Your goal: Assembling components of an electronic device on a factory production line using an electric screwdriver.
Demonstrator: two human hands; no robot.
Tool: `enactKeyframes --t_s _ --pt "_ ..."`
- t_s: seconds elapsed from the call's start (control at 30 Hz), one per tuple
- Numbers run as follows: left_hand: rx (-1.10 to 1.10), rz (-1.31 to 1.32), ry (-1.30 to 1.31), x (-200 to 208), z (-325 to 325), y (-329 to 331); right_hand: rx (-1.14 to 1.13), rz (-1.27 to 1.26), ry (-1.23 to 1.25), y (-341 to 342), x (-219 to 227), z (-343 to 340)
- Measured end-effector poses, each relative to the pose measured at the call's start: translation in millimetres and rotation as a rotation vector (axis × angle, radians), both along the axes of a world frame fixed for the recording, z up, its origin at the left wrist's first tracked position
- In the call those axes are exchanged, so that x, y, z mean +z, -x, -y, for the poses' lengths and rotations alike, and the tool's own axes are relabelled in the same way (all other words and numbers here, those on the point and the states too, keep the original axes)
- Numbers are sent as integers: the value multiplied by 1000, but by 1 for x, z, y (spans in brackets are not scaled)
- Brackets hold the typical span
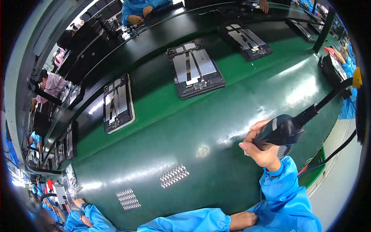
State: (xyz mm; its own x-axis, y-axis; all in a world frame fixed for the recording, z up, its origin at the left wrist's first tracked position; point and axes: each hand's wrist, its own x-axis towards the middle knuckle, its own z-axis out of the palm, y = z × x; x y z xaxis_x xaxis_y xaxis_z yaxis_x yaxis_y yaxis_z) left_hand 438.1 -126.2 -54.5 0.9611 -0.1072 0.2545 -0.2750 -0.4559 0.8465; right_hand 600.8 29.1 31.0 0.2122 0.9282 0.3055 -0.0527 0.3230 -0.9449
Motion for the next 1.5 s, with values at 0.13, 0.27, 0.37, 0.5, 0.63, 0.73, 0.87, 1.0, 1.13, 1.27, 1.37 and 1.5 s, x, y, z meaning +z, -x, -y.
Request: enactKeyframes --t_s 0.13,0.27,0.37,0.5,0.63,0.73,0.87,1.0,1.13,1.27,1.37,1.5 --pt "-52 -64 -38 1 -2 -5 38 175 -72 -12 1 -2" --pt "-13 -54 -24 0 1 -12 73 52 -111 -14 -4 -5" --pt "57 22 -21 -3 1 -18 -4 -45 -107 -11 -7 -8" --pt "371 355 -183 29 -39 -22 -82 -85 -28 -20 -1 -7" --pt "861 93 -514 51 -93 19 -50 -93 -82 -17 -1 -7" --pt "1195 -197 -506 51 -120 53 8 -7 -47 -32 -6 -1" --pt "1422 -207 -546 52 -138 97 27 95 -79 -40 -5 0" --pt "1499 -215 -582 59 -143 100 4 231 -217 -48 -5 -8" --pt "1379 -240 -569 70 -158 78 -95 -43 -143 -43 9 -7" --pt "1051 -157 -770 76 -218 56 -39 23 -99 -50 11 -6" --pt "915 -388 -904 84 -285 37 -38 -14 -86 -56 9 -1" --pt "902 -591 -876 100 -355 26 -22 -19 -80 -58 4 -1"
